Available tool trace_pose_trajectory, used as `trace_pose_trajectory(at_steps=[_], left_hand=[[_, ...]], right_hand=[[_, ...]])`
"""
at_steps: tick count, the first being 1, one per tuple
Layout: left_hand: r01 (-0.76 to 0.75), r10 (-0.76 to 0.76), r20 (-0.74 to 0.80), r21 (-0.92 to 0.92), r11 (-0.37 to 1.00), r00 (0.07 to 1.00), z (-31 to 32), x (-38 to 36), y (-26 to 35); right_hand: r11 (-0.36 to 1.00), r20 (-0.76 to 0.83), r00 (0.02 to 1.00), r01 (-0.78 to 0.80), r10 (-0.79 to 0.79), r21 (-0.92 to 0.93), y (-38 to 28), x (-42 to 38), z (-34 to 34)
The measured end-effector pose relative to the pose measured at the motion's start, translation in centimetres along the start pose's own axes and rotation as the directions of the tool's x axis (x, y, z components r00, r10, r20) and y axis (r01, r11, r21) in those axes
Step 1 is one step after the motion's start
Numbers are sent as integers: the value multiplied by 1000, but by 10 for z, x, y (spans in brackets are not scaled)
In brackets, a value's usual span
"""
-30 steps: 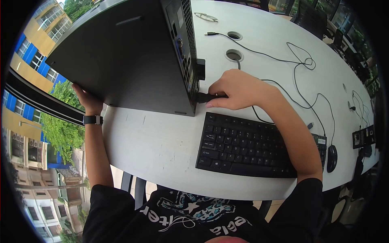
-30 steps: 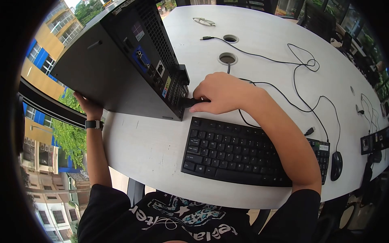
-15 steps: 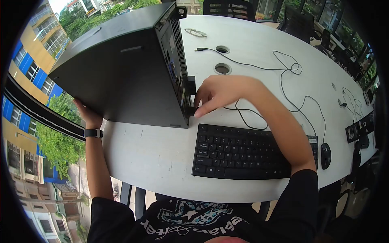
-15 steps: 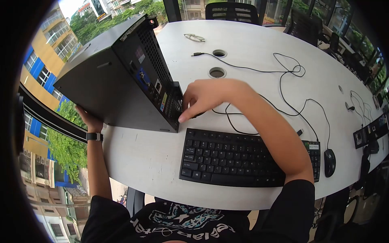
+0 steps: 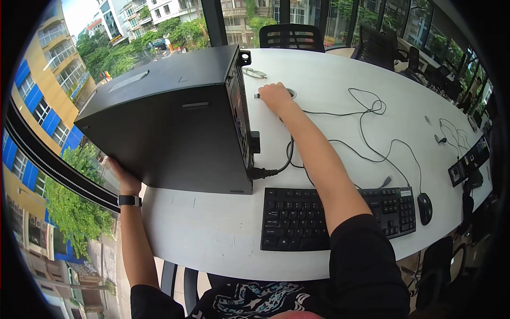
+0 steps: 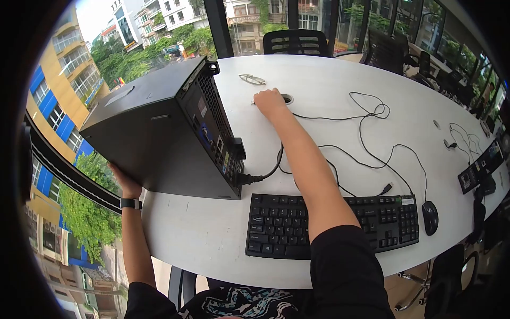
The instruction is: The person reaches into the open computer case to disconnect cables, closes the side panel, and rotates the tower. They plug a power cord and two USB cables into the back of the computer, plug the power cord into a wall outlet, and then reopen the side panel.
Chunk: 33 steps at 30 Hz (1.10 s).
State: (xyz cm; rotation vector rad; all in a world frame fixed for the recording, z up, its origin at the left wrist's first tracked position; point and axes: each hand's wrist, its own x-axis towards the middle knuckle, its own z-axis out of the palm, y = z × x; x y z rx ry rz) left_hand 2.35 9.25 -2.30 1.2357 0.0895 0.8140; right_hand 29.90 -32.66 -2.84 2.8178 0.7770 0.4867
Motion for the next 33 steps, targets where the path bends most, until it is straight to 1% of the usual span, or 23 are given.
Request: trace_pose_trajectory(at_steps=[1, 2, 3, 4, 5, 6, 8, 9, 10, 11, 12, 13, 15, 18, 19, 20, 21, 22, 23, 24, 28, 30, 33], left_hand=[[38, -38, 24, -23, 999, 999, -6, 1, -2], [74, -71, 52, -49, 996, 996, -9, 3, -4], [74, -71, 43, -58, 996, 997, -7, 4, -5], [67, -64, 58, -61, 996, 996, -7, 4, -5], [62, -58, 68, -60, 996, 996, -8, 2, -6], [62, -60, 43, -61, 996, 997, -10, 2, -8], [-26, 27, -51, 30, 999, 998, -10, 5, -13], [15, -15, -59, 11, 1000, 998, -8, 4, -10], [29, -28, -68, 15, 999, 997, -7, 2, -7], [50, -50, -27, -14, 999, 998, -5, 2, -4], [72, -72, 19, -40, 997, 997, -2, 0, 0], [109, -108, 29, -76, 991, 994, 3, -2, 6], [99, -99, 10, -53, 994, 995, 6, -3, 5], [30, -30, -26, 14, 999, 999, -1, 2, 0], [-12, 14, -47, 41, 999, 999, -4, 5, -1], [-17, 19, -35, 56, 998, 999, -2, 4, 4], [10, -9, -52, 20, 1000, 999, 2, 1, 7], [37, -38, -69, -22, 999, 997, 6, -1, 8], [25, -25, -14, -15, 1000, 1000, 4, 1, 9], [25, -25, -6, -13, 1000, 1000, 3, 2, 7], [19, -17, -63, 25, 1000, 998, 11, -5, 10], [15, -12, -78, 40, 999, 997, 11, -4, 12], [0, 2, -50, 39, 999, 999, 12, -4, 10]], right_hand=[[1000, 7, 1000, 8, -8, -3, 2, -6, -8], [992, -125, 984, 127, -127, -7, 12, -13, -15], [969, -256, 935, 246, -246, -29, 22, -18, -27], [965, -251, 932, 261, -262, -36, 27, -29, -50], [892, -176, 968, 235, -180, 385, 26, -46, -82], [665, -62, 989, 138, -137, 734, 24, -62, -111], [387, 187, 940, -66, -284, 920, 22, -95, -145], [388, 197, 935, -71, -296, 919, 18, -109, -158], [407, 253, 894, -89, -369, 909, 16, -125, -168], [425, 306, 847, -108, -434, 899, 15, -137, -176], [420, 317, 843, -122, -434, 899, 13, -146, -185], [477, 345, 820, -101, -458, 873, 10, -151, -193], [543, 372, 784, -54, -497, 838, 4, -156, -208], [499, 360, 748, -44, -558, 865, -2, -160, -210], [485, 345, 754, -40, -559, 874, -5, -160, -210], [532, 327, 779, 10, -535, 846, -11, -161, -211], [582, 310, 805, 52, -506, 812, -15, -163, -212], [576, 304, 813, 47, -497, 816, -18, -166, -217], [614, 296, 828, 71, -475, 786, -20, -167, -224], [650, 289, 842, 93, -456, 754, -21, -169, -228], [615, 254, 848, 104, -465, 781, -20, -172, -234], [564, 216, 857, 102, -468, 819, -21, -175, -237], [622, 234, 854, 126, -464, 773, -23, -177, -243]])
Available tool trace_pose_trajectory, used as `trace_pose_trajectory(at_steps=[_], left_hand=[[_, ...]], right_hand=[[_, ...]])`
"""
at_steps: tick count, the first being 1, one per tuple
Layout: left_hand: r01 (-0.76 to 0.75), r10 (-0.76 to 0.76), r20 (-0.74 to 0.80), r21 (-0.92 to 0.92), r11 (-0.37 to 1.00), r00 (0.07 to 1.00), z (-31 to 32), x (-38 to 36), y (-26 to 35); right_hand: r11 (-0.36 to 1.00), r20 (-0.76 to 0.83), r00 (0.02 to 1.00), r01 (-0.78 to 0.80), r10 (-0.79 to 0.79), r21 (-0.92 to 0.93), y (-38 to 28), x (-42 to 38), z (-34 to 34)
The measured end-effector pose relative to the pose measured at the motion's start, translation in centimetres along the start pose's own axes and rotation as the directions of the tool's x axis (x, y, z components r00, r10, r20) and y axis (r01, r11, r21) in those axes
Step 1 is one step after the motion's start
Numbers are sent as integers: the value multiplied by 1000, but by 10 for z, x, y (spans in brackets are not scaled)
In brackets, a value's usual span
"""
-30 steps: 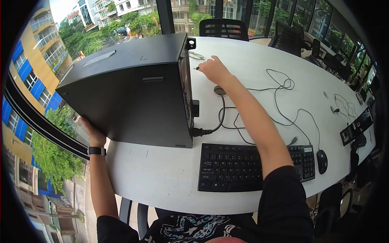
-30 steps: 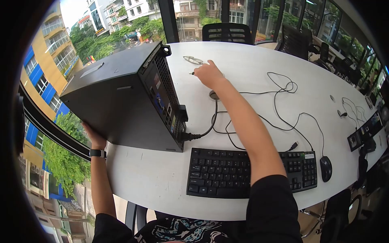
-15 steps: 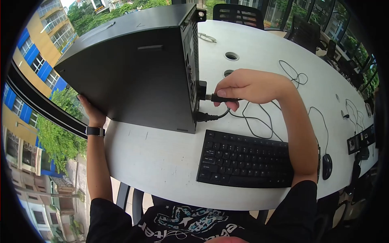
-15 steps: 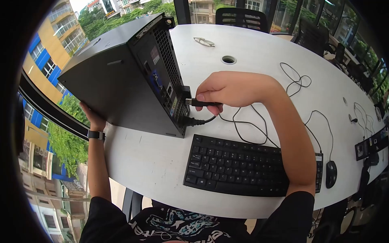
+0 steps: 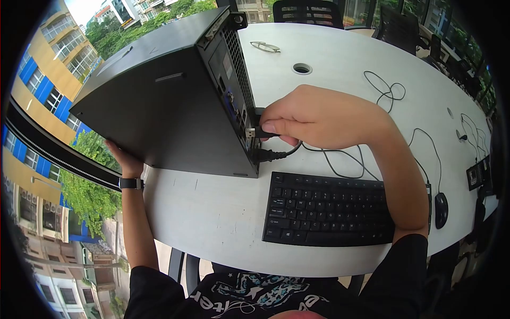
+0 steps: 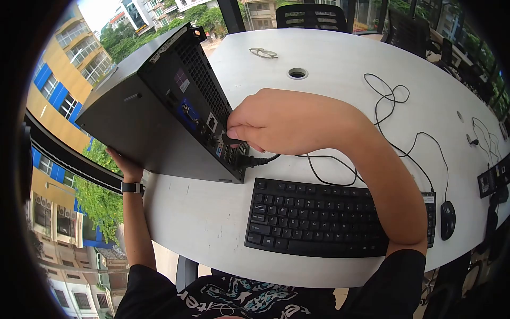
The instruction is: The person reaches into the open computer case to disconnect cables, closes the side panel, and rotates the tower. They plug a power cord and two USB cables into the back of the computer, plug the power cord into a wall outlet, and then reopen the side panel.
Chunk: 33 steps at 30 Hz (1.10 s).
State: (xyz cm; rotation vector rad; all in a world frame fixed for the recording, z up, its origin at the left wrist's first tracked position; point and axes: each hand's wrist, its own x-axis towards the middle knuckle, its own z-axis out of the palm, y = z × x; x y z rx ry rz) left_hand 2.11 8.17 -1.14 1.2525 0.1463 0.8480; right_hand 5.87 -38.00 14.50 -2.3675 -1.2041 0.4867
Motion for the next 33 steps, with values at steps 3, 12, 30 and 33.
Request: trace_pose_trajectory(at_steps=[3, 12, 30, 33], left_hand=[[-6, 6, -22, -6, 1000, 1000, 3, -2, 2], [12, -13, -40, -13, 1000, 999, 9, -6, 5], [37, -37, -11, -20, 999, 999, 5, -4, 5], [28, -28, -17, -31, 999, 999, 2, -1, 2]], right_hand=[[998, -123, 990, 60, -64, -36, 4, 2, 7], [993, -55, 994, -90, 94, 77, -13, -1, 5], [999, -243, 970, -38, 31, -24, -15, -6, 18], [995, -346, 935, 45, -73, -88, -10, -4, 23]])
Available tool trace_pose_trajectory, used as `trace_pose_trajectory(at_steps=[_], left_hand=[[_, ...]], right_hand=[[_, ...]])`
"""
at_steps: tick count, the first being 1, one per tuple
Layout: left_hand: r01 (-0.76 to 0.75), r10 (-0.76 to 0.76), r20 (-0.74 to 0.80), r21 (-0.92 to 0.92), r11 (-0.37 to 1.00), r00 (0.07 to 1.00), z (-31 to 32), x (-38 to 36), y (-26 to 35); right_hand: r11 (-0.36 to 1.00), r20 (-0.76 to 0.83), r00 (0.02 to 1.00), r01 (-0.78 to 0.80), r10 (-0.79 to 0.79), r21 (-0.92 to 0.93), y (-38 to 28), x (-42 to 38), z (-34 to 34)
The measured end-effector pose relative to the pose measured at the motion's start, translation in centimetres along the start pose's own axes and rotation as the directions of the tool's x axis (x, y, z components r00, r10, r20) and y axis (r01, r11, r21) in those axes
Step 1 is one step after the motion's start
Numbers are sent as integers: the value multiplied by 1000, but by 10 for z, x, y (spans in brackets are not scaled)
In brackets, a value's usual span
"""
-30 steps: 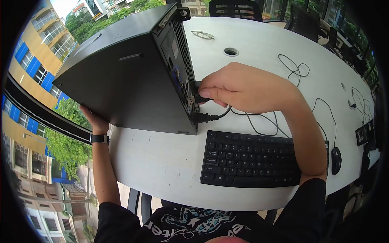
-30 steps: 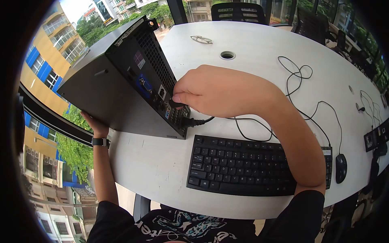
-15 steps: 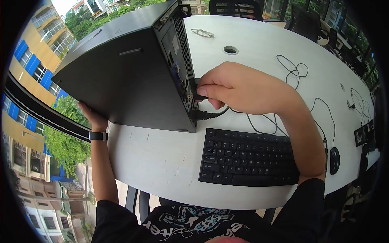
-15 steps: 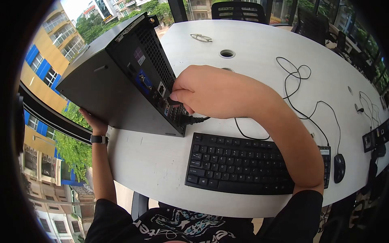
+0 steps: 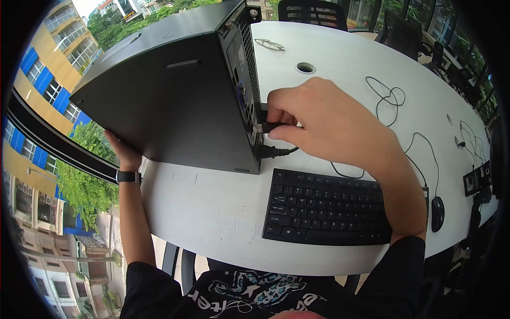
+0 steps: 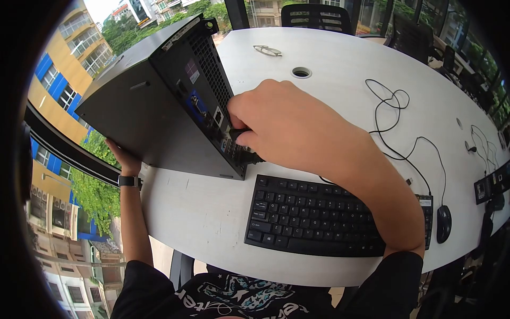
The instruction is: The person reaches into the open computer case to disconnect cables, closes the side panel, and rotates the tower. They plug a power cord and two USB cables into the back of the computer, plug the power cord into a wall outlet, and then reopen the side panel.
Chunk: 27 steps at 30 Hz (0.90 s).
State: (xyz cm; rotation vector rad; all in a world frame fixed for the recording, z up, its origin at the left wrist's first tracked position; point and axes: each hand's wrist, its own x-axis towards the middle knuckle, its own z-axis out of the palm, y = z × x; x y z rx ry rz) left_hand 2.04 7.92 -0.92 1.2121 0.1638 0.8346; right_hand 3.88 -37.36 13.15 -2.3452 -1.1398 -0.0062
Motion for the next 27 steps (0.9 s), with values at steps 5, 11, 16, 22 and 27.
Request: trace_pose_trajectory(at_steps=[5, 11, 16, 22, 27], left_hand=[[0, 0, 3, 2, 1000, 1000, -7, 5, -4], [-9, 9, -26, -4, 1000, 1000, -1, 1, -3], [-42, 43, -23, 18, 999, 999, 1, 1, -4], [-36, 36, 34, 16, 999, 999, -5, 3, -5], [-24, 24, 28, 8, 1000, 999, -4, 3, -4]], right_hand=[[999, -18, 999, 36, -36, 29, 0, 2, -2], [996, -56, 994, 90, -90, 1, -1, 3, 4], [986, -158, 974, 161, -164, -35, 1, 2, 9], [999, -84, 995, 53, -53, -1, -5, 2, 5], [995, -79, 996, -31, 39, 96, -9, 1, 7]])
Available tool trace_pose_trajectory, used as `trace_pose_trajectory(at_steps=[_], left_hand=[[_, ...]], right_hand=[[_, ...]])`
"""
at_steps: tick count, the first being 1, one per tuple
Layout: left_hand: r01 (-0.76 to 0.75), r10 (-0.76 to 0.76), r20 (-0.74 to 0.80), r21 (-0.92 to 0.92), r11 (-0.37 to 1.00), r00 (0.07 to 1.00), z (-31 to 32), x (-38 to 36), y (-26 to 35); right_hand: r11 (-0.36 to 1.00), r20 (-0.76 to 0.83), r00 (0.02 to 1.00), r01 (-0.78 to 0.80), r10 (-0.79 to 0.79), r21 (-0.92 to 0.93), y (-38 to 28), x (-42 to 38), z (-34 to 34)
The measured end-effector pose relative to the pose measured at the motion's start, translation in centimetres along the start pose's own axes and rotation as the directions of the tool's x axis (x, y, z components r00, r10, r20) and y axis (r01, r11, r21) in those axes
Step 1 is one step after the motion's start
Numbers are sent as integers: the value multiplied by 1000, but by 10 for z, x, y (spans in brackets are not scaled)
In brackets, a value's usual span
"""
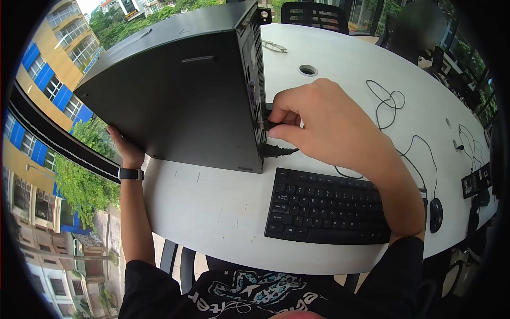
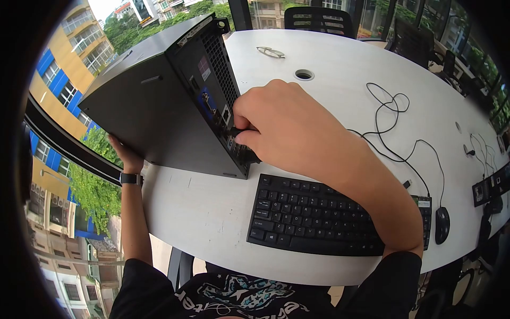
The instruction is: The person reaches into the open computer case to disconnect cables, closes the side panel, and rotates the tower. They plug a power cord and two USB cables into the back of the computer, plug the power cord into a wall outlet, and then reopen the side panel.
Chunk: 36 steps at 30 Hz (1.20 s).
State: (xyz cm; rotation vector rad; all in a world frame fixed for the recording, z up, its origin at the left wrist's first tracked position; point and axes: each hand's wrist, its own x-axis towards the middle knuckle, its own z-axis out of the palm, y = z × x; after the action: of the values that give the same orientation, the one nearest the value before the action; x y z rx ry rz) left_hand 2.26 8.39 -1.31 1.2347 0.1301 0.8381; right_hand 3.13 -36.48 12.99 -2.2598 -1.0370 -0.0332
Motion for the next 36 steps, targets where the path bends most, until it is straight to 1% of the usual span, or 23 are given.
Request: trace_pose_trajectory(at_steps=[5, 7, 9, 11, 12, 13, 15, 17, 18, 19, 20, 22, 23, 24, 25, 27, 28, 29, 30, 31, 33, 34, 36], left_hand=[[-17, 17, -35, 4, 1000, 999, 3, -1, -2], [-55, 58, -59, 55, 997, 997, -19, 11, -16], [-113, 122, -75, 120, 986, 990, -51, 36, -39], [32, -34, -46, -28, 999, 998, -24, 13, -15], [104, -106, -45, -49, 993, 993, -14, 7, -6], [114, -116, -59, -23, 993, 992, -2, 0, 1], [115, -117, -33, -39, 993, 993, -10, 8, -3], [122, -126, -54, -69, 990, 991, -7, 7, -1], [102, -105, -71, -39, 994, 992, -12, 10, -2], [80, -80, -89, -5, 997, 993, -17, 14, -5], [76, -76, -85, -6, 997, 993, -25, 19, -10], [115, -118, -77, -48, 992, 990, -14, 13, -4], [143, -148, -72, -76, 987, 986, -7, 7, 2], [151, -158, -81, -81, 985, 984, 4, 0, 9], [149, -156, -92, -78, 986, 983, 1, 3, 6], [132, -138, -98, -64, 989, 986, -19, 16, -7], [138, -142, -68, -68, 988, 988, -33, 24, -14], [64, -67, -67, -34, 997, 996, -43, 32, -24], [89, -91, -45, -56, 995, 995, -37, 28, -19], [113, -115, -22, -82, 990, 993, -31, 24, -15], [106, -106, 6, -87, 991, 994, -36, 28, -20], [112, -109, 37, -95, 989, 993, -38, 30, -21], [98, -97, 16, -83, 992, 995, -31, 24, -17]], right_hand=[[999, -44, 998, 33, -34, -20, 0, 4, 9], [999, -63, 997, 33, -35, -20, 0, 4, 13], [994, -55, 993, 106, -108, -38, 3, 3, 9], [987, 68, 994, 90, -82, -132, -4, 0, -12], [943, -18, 963, 261, -270, -207, 7, -4, -19], [869, -183, 865, 413, -468, -272, 24, -4, -23], [910, -233, 886, 360, -402, -204, 16, -18, -67], [922, -165, 941, 235, -295, -306, 23, -53, -102], [947, -152, 966, 161, -209, -278, 37, -73, -108], [955, -234, 967, 22, -95, -296, 45, -91, -104], [930, -184, 962, -245, 199, -275, 56, -111, -105], [838, -318, 798, -545, 513, -15, 87, -146, -90], [700, -318, 742, -666, 590, -258, 98, -162, -92], [506, -334, 683, -716, 649, -480, 110, -177, -94], [513, -326, 691, -708, 646, -484, 121, -192, -91], [204, -225, 441, -733, 869, -649, 141, -216, -76], [228, -207, 460, -723, 863, -652, 150, -217, -68], [242, -254, 477, -753, 841, -612, 158, -219, -59], [252, -306, 485, -784, 819, -567, 164, -222, -52], [264, -301, 493, -782, 817, -564, 172, -225, -50], [413, -235, 463, -880, 854, -234, 178, -222, -52], [422, -234, 473, -875, 850, -236, 180, -221, -50], [359, -336, 426, -901, 840, -244, 164, -211, -44]])
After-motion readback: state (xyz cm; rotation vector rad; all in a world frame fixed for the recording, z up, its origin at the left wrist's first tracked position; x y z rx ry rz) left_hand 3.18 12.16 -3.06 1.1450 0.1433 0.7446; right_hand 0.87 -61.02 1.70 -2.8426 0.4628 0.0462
